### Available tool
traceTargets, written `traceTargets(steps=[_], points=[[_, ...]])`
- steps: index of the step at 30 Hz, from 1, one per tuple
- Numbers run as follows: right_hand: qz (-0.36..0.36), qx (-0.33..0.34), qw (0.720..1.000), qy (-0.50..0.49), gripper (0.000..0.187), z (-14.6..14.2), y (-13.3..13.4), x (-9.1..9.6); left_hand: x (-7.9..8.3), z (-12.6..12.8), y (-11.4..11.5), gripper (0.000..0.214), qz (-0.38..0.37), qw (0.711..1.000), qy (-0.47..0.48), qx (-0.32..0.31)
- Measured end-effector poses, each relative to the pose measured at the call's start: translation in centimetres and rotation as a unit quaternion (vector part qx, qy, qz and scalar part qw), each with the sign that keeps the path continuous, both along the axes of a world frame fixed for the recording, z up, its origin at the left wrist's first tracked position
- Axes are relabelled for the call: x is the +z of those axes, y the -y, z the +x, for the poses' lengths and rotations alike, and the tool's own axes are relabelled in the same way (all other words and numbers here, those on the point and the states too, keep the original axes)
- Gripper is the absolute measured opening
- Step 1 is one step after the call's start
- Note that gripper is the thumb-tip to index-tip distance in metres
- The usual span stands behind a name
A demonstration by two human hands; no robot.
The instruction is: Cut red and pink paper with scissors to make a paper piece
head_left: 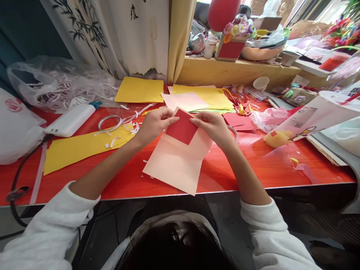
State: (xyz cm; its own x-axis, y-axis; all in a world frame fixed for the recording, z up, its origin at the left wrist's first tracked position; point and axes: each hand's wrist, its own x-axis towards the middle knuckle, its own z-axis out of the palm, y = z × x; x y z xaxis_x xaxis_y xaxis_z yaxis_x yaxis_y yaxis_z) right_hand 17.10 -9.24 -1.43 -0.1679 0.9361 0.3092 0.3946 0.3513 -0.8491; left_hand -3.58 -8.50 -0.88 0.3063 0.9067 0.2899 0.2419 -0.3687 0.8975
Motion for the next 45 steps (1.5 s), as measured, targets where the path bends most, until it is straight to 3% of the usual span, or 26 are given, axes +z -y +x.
traceTargets(steps=[26, 37, 45], points=[[0.019, -0.023, 1.000, -0.005, 0.023, -0.07, 0.28, 0.28, 0.04, 0.05, 0.15, 0.030, -0.053, 0.997, 0.053, -0.021], [0.006, 0.001, 1.000, -0.019, 0.023, 0.00, 0.41, 0.45, -0.06, 0.14, 0.04, 0.031, -0.057, 0.996, 0.065, -0.015], [0.000, -0.003, 1.000, 0.020, 0.021, 0.43, 0.23, 0.34, -0.26, 0.11, -0.31, 0.030, -0.055, 0.996, 0.065, -0.002]])
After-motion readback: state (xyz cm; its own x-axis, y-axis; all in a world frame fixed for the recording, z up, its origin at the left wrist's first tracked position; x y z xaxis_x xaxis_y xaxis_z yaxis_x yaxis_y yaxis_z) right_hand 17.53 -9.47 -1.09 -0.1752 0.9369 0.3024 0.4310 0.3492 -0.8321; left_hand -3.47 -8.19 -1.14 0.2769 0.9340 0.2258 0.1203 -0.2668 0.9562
